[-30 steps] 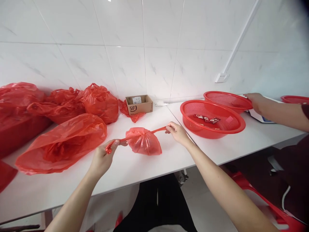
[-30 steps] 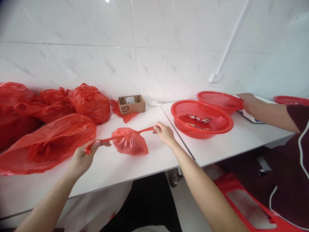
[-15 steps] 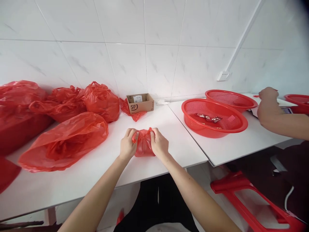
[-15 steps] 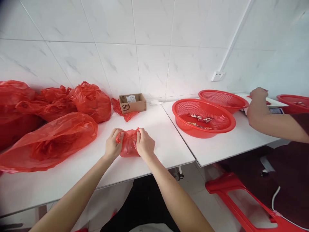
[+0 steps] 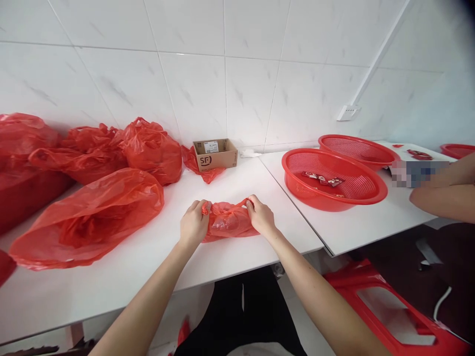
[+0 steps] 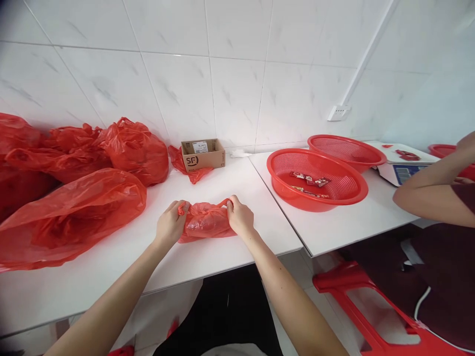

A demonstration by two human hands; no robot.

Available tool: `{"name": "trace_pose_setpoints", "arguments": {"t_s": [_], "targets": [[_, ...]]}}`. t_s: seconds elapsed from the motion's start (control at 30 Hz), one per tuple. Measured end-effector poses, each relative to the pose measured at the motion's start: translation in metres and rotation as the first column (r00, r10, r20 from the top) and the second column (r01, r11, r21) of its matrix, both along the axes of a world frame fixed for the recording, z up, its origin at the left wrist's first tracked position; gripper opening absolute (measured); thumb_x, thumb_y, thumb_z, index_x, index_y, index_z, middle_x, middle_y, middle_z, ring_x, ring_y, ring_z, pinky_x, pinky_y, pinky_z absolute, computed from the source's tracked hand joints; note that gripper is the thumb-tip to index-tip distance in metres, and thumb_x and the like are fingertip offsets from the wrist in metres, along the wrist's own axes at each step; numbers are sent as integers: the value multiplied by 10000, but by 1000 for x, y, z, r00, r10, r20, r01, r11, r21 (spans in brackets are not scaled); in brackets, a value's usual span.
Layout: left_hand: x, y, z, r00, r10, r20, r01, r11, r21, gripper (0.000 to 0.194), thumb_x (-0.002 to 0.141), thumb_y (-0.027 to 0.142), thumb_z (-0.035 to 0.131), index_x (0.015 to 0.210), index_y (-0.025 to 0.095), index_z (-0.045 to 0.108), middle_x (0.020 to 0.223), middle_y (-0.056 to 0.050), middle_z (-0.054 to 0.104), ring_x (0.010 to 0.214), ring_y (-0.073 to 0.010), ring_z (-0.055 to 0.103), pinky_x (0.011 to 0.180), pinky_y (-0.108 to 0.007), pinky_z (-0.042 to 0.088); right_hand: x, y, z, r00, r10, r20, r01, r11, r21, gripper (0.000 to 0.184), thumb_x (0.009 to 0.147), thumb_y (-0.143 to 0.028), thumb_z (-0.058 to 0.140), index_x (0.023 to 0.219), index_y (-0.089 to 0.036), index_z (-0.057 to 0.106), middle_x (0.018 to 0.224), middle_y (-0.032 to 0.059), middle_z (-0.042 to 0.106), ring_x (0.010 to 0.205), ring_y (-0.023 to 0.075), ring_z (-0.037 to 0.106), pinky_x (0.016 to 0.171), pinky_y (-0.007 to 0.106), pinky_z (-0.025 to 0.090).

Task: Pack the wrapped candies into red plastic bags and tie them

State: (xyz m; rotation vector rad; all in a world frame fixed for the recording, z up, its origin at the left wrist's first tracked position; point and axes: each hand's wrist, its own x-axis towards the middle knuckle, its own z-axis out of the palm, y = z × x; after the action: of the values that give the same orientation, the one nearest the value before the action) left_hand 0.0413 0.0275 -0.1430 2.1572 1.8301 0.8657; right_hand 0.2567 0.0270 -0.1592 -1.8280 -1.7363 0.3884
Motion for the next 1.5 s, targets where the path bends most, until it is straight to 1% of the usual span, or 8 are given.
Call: {"name": "trace_pose_setpoints", "arguments": {"t_s": [0.07, 0.2, 0.33, 0.77, 0.93, 1.13, 1.3, 1.5], "targets": [[7, 8, -2, 999, 3, -44, -4, 999, -39, 320, 989, 329, 281, 947, 236, 584, 1008, -53, 646, 871, -189, 614, 702, -290, 438, -4, 4, -4, 999, 0, 37, 1, 1000, -24, 265, 984, -395, 313, 944, -280, 548, 687, -21, 612, 616, 169, 536, 559, 255, 272], [13, 26, -9, 984, -1, -178, -33, 982, -188, 279, 966, 389, 456, 1016, 167, 617, 870, -33, 648, 751, -160, 616, 727, -345, 502, -7, 12, -11, 993, -37, 112, 44, 997, -56, 270, 984, -381, 332, 913, -262, 563, 657, -18, 595, 572, 151, 498, 544, 254, 239], [16, 33, -16, 958, -8, -286, -69, 964, -258, 282, 937, 396, 532, 1072, 164, 619, 909, -41, 655, 792, -166, 632, 767, -375, 527, -7, 16, -14, 983, -64, 170, 76, 995, -62, 253, 990, -354, 334, 928, -253, 558, 676, -17, 606, 568, 137, 488, 542, 255, 220], [17, 27, -18, 931, -9, -366, -89, 964, -249, 254, 950, 361, 513, 1078, 166, 615, 884, -31, 653, 771, -162, 631, 747, -364, 528, -7, 15, -19, 979, -91, 184, 99, 995, -34, 157, 947, -295, 422, 871, -234, 545, 632, -25, 558, 543, 127, 434, 542, 255, 190], [16, 25, -18, 932, 0, -363, -94, 966, -242, 254, 946, 363, 522, 1073, 164, 617, 884, -31, 654, 777, -162, 634, 746, -363, 533, -4, 12, -19, 987, -118, 108, 117, 993, 12, 264, 978, -366, 360, 801, -229, 500, 594, -32, 514, 530, 125, 407, 540, 244, 205], [15, 23, -17, 937, 30, -348, -120, 963, -241, 278, 951, 376, 514, 1095, 163, 617, 906, -38, 661, 797, -166, 643, 763, -375, 539, 2, 11, -21, 988, -155, 12, 154, 987, 55, 343, 983, -400, 323, 691, -221, 342, 554, -51, 455, 519, 121, 383, 530, 234, 237], [13, 23, -17, 937, 72, -341, -167, 952, -257, 301, 949, 392, 515, 1110, 159, 617, 931, -47, 666, 823, -174, 649, 778, -389, 543, 3, 15, -25, 982, -190, 10, 189, 980, 68, 308, 920, -285, 416, 650, -215, 285, 551, -53, 390, 513, 114, 321, 521, 247, 219], [7, 25, -18, 932, 131, -337, -231, 934, -274, 317, 943, 389, 528, 1152, 163, 605, 1007, -65, 665, 875, -186, 650, 807, -408, 543, 0, 17, -26, 980, -187, 74, 182, 981, 61, 208, 839, -122, 438, 660, -204, 372, 640, -36, 422, 550, 117, 295, 530, 262, 192]]}}
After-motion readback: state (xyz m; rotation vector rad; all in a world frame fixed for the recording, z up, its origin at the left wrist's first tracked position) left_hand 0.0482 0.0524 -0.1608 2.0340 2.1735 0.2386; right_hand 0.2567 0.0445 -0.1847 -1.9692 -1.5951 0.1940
